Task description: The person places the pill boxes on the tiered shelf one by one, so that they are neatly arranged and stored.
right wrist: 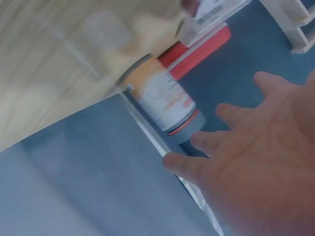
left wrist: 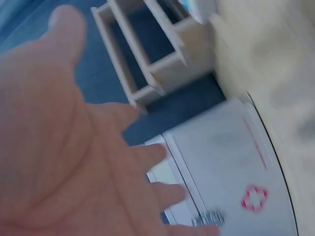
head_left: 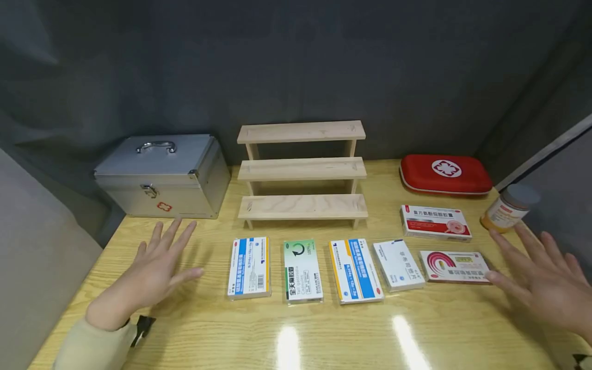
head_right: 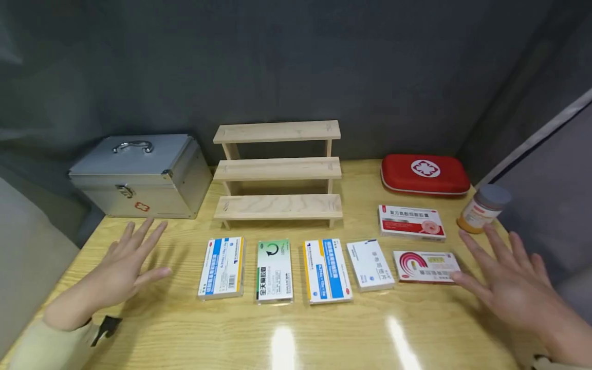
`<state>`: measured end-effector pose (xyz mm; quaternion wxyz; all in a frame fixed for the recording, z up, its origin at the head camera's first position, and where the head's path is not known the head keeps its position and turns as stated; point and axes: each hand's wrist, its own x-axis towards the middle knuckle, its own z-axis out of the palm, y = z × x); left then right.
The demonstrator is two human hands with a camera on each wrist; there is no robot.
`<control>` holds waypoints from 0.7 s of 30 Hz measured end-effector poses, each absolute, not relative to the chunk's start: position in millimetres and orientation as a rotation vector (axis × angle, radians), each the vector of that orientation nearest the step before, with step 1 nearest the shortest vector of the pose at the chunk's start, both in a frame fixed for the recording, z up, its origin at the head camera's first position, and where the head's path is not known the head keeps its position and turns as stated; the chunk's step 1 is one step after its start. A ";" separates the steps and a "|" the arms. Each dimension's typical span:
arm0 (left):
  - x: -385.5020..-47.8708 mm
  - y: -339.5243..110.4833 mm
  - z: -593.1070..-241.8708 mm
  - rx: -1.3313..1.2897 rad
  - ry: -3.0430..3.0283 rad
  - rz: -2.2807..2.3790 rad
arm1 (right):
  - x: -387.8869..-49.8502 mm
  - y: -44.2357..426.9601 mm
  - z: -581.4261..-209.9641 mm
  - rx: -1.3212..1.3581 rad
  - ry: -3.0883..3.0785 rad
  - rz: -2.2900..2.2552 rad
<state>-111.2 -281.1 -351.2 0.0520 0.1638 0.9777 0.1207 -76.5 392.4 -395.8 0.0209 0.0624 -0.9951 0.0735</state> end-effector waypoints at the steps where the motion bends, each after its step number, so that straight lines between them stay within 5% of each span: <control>1: -114.7 -279.4 -349.9 0.526 2.953 0.405 | -75.9 389.7 -393.4 0.205 -3.080 0.228; 14: -222.7 -234.4 -351.7 0.317 2.720 0.939 | -82.5 294.3 -346.6 0.518 -2.892 0.207; 21: -242.9 -215.5 -359.7 0.144 2.590 1.139 | -83.5 247.9 -348.6 0.575 -2.956 0.296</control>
